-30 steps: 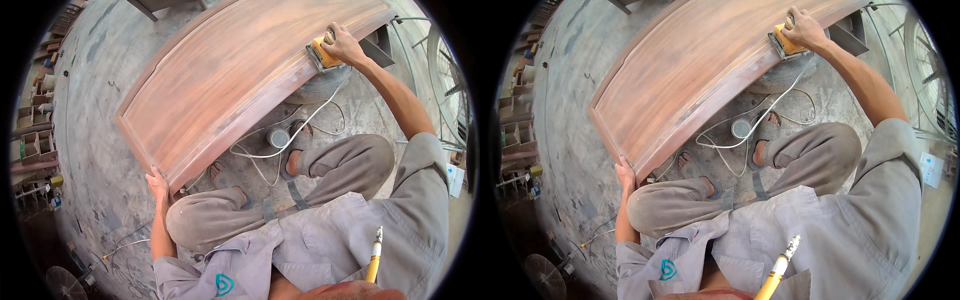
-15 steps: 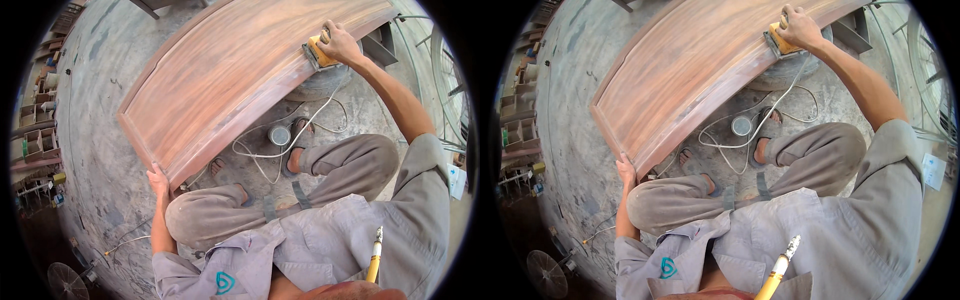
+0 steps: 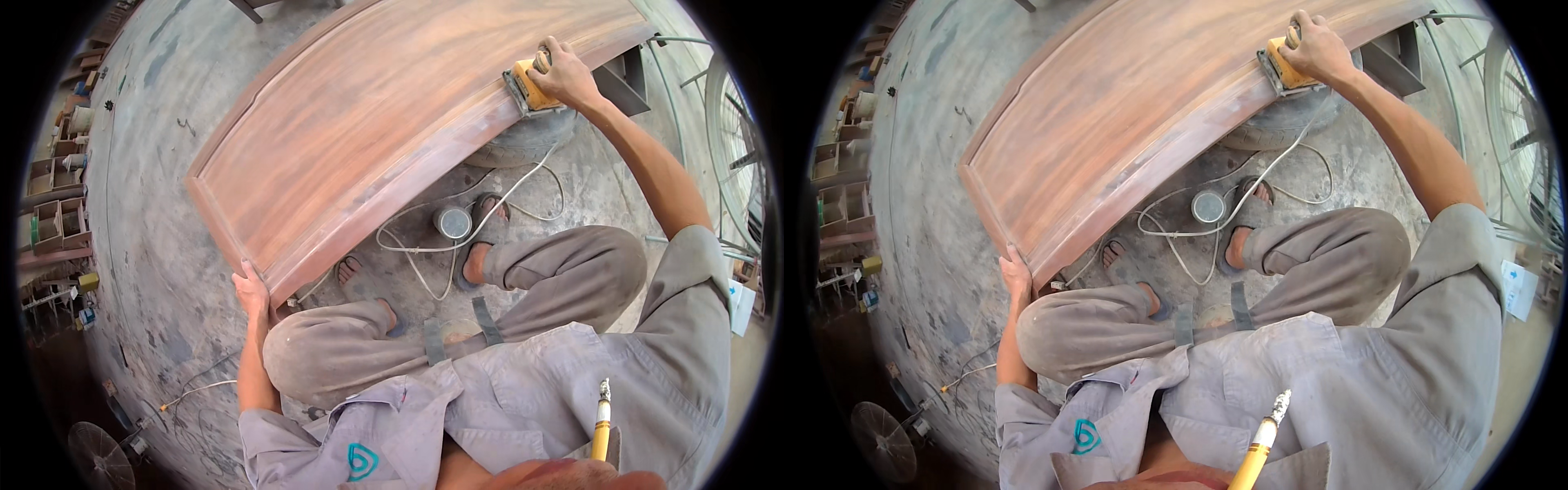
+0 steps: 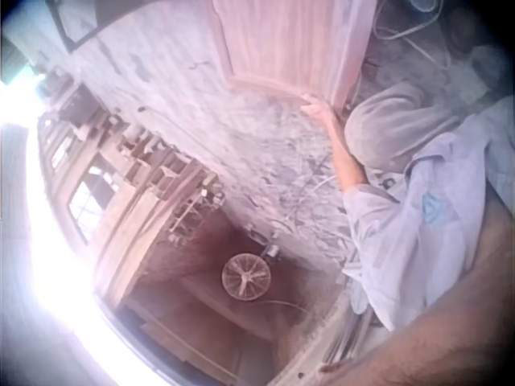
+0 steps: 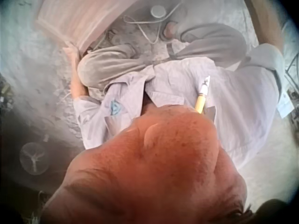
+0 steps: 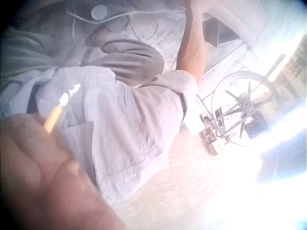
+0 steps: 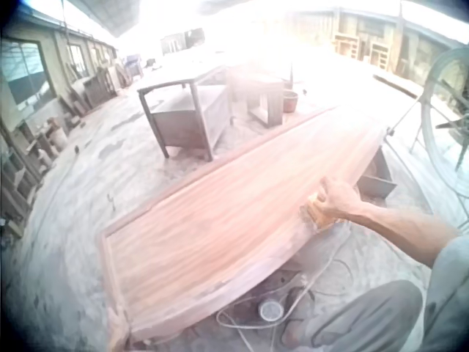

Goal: The person uses an electric sander to smooth the surface of a large wooden panel. They move the sander systematically across the panel's face and edges while sitting on the floor.

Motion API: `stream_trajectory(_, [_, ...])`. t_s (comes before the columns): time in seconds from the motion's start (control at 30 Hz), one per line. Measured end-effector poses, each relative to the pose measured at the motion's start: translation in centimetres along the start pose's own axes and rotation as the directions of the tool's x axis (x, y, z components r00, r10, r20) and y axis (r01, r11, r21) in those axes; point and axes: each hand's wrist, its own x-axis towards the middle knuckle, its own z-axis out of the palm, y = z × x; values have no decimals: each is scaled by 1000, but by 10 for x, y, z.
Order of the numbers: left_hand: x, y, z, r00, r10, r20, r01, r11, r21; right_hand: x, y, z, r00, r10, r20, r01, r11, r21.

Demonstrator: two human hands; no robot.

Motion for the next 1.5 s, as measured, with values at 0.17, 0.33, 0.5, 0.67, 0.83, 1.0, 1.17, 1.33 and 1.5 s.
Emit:
stream_trajectory(0.17, [3,11,-2,999,-35,23,35,999,18,15,25,-11,999,49,-13,-49,999,-18])
stream_trajectory(0.33, [1,14,7,1000,0,0,0,1000,16,26,52,-11,989,137,-46,-141,986,-84])
stream_trajectory(0.5, [-4,14,-5,1000,-12,20,12,1000,23,-12,-28,-2,1000,-9,-7,9,1000,14])
stream_trajectory(0.67, [2,12,-1,999,-29,45,27,999,36,-47,-90,2,987,-160,30,155,981,115])
stream_trajectory(0.83, [-1,15,-5,997,-54,47,51,997,59,-38,-78,8,982,-188,-22,190,975,117])
stream_trajectory(1.0, [4,7,3,999,-32,21,31,999,21,10,0,3,999,-39,18,39,999,-3])
stream_trajectory(1.17, [1,17,7,999,-28,30,28,1000,1,32,51,-1,995,83,-61,-88,993,-75])
stream_trajectory(1.33, [1,7,2,999,-43,7,43,999,6,-12,-37,1,996,-76,41,75,997,35])
stream_trajectory(1.5, [-1,9,0,1000,-21,7,21,1000,-10,-38,-74,-5,972,-215,91,201,969,145])
